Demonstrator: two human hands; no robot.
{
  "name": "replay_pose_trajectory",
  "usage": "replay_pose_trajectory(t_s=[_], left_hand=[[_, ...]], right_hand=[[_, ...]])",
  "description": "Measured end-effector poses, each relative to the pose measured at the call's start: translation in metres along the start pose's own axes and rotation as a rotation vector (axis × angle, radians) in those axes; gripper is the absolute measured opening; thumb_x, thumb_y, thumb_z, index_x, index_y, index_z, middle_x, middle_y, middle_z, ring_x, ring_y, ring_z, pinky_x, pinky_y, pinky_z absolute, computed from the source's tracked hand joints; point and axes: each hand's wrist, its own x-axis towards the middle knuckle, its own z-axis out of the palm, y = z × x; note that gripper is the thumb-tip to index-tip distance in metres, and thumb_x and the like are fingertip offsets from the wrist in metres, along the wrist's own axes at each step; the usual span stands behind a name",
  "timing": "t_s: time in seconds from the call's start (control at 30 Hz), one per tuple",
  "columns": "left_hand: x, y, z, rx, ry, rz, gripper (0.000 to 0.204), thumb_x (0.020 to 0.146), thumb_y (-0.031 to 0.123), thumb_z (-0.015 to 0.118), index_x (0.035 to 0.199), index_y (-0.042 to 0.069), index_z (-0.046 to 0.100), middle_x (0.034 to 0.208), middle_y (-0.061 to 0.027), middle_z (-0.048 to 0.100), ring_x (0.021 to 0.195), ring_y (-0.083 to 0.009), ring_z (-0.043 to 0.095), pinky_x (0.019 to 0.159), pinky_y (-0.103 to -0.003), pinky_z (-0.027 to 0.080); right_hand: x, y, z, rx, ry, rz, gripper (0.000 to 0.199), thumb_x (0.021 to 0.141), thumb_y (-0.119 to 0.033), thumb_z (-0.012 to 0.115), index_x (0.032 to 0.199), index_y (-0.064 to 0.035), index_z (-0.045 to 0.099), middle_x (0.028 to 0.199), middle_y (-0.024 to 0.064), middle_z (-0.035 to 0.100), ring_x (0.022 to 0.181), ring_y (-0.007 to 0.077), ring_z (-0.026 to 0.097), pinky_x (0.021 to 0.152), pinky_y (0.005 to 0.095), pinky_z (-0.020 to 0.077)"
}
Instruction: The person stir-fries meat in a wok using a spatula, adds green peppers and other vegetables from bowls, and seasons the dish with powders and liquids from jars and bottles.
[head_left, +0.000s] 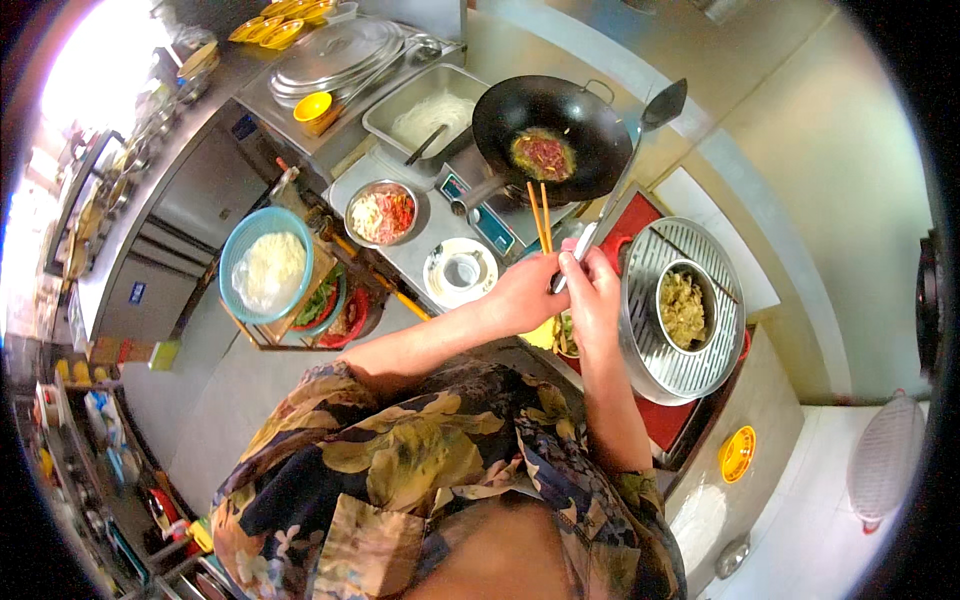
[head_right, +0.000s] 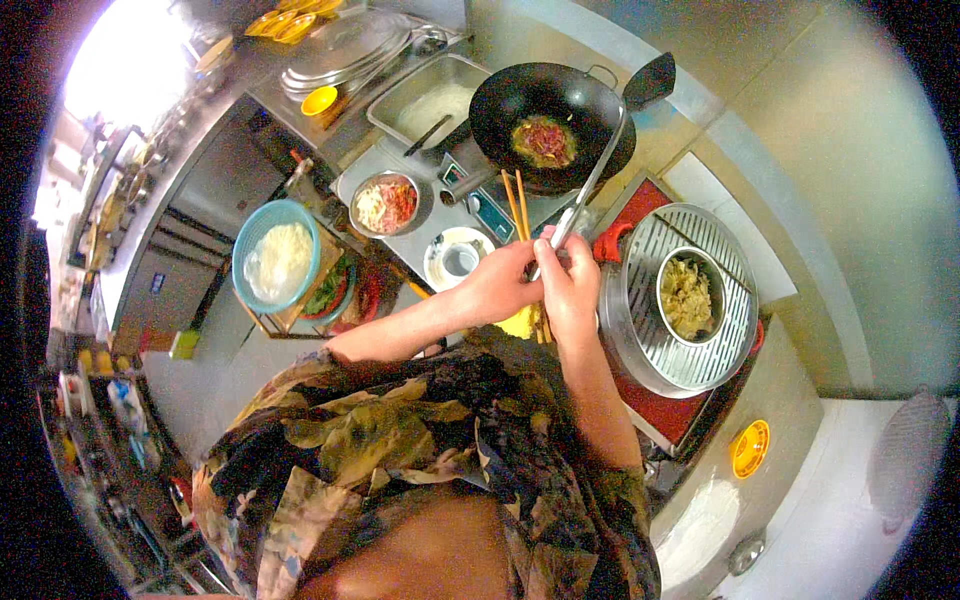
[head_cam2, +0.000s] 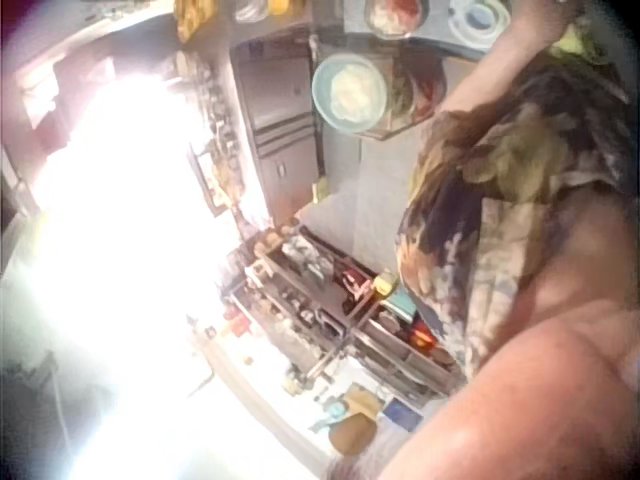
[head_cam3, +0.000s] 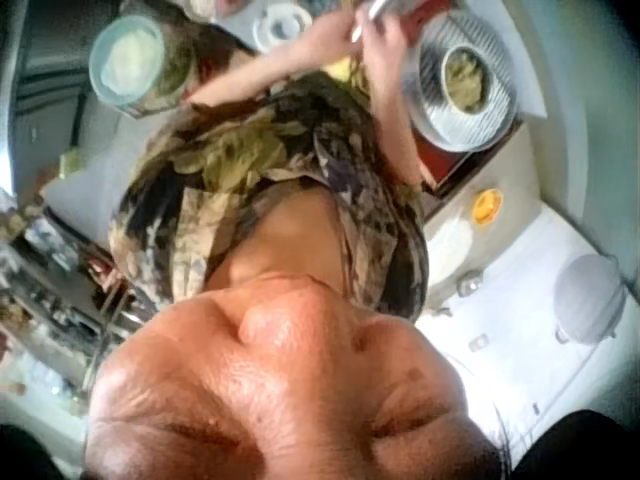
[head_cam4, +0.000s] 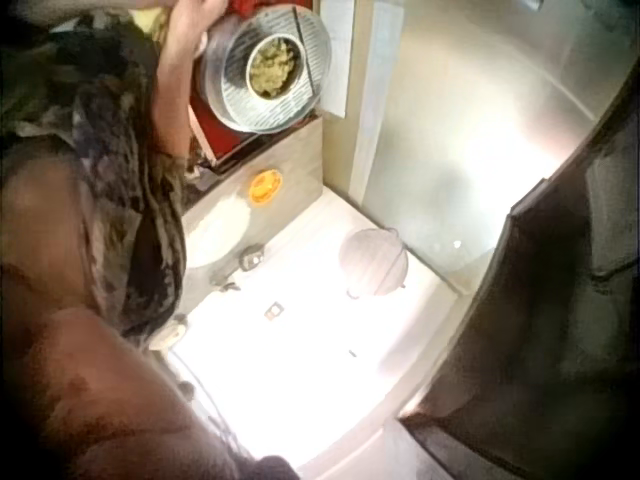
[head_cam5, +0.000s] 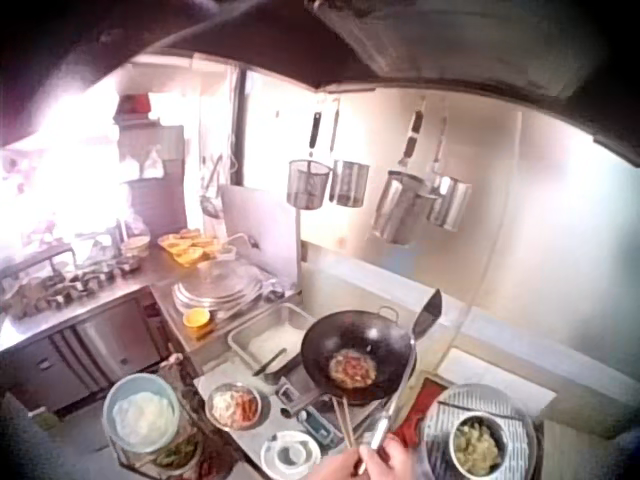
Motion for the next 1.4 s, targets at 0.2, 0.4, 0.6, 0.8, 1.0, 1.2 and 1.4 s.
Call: replay_pose_trajectory(t_s=[0.2, 0.4, 0.6, 0.8, 1.0, 1.2, 1.4], left_hand=[[0.0, -0.033, -0.09, -0.125, -0.087, -0.191, 0.03, 0.089, 0.025, 0.068, 0.11, 0.003, 0.066, 0.087, -0.0094, 0.067, 0.078, -0.0144, 0.062, 0.071, -0.029, 0.05], [-0.005, -0.105, -0.153, 0.136, 0.262, -0.266, 0.034, 0.09, 0.03, 0.064, 0.106, 0.0, 0.068, 0.08, -0.0167, 0.069, 0.07, -0.0258, 0.068, 0.065, -0.036, 0.053], [0.008, -0.128, -0.136, 0.134, 0.209, -0.417, 0.059, 0.084, 0.053, 0.065, 0.106, -0.001, 0.068, 0.076, -0.0191, 0.068, 0.078, -0.0332, 0.068, 0.072, -0.04, 0.052], [0.026, -0.131, -0.117, 0.267, 0.178, -0.383, 0.06, 0.08, 0.053, 0.069, 0.101, -0.003, 0.067, 0.081, -0.0234, 0.067, 0.082, -0.0383, 0.067, 0.073, -0.044, 0.052], [0.03, -0.142, -0.103, 0.326, 0.264, -0.337, 0.049, 0.078, 0.042, 0.071, 0.096, -0.004, 0.066, 0.08, -0.0263, 0.065, 0.081, -0.0414, 0.065, 0.073, -0.047, 0.052], [0.03, -0.139, -0.104, 0.288, 0.254, -0.368, 0.043, 0.078, 0.036, 0.069, 0.093, -0.004, 0.065, 0.079, -0.0262, 0.065, 0.079, -0.0413, 0.065, 0.072, -0.047, 0.051], [0.03, -0.129, -0.112, 0.276, 0.295, -0.354, 0.038, 0.079, 0.032, 0.068, 0.09, -0.004, 0.064, 0.08, -0.0262, 0.064, 0.08, -0.041, 0.064, 0.071, -0.048, 0.05]], right_hand=[[0.035, -0.017, 0.046, 0.07, 0.127, 0.11, 0.021, 0.093, -0.013, 0.06, 0.107, 0.0012, 0.056, 0.083, 0.008, 0.065, 0.061, 0.0115, 0.058, 0.052, 0.0272, 0.047], [0.06, 0.002, -0.007, -0.594, 0.048, 0.117, 0.031, 0.091, -0.009, 0.058, 0.12, 0.0003, 0.057, 0.08, 0.0114, 0.064, 0.062, 0.0161, 0.06, 0.053, 0.027, 0.0462], [0.066, 0.008, -0.003, -1.175, 0.007, -0.153, 0.045, 0.086, -0.002, 0.059, 0.131, -0.0052, 0.053, 0.109, 0.0232, 0.064, 0.099, 0.0414, 0.062, 0.084, 0.0426, 0.0509], [0.08, 0.023, -0.008, -1.436, -0.108, -0.164, 0.05, 0.088, -0.004, 0.055, 0.137, -0.0033, 0.046, 0.101, 0.0253, 0.059, 0.079, 0.0403, 0.064, 0.066, 0.0501, 0.0528], [0.093, 0.036, -0.002, -1.591, -0.141, -0.082, 0.055, 0.086, -0.002, 0.057, 0.139, -0.003, 0.044, 0.104, 0.0245, 0.058, 0.078, 0.0383, 0.065, 0.065, 0.0461, 0.0548], [0.111, 0.045, 0.001, -1.631, -0.154, -0.056, 0.058, 0.084, -0.003, 0.06, 0.139, -0.0038, 0.043, 0.106, 0.0243, 0.058, 0.08, 0.0374, 0.066, 0.064, 0.0443, 0.0552], [0.139, 0.052, 0.001, -1.715, -0.127, -0.005, 0.059, 0.083, -0.003, 0.063, 0.138, -0.0041, 0.043, 0.105, 0.0235, 0.059, 0.083, 0.0369, 0.066, 0.065, 0.0446, 0.0559]])
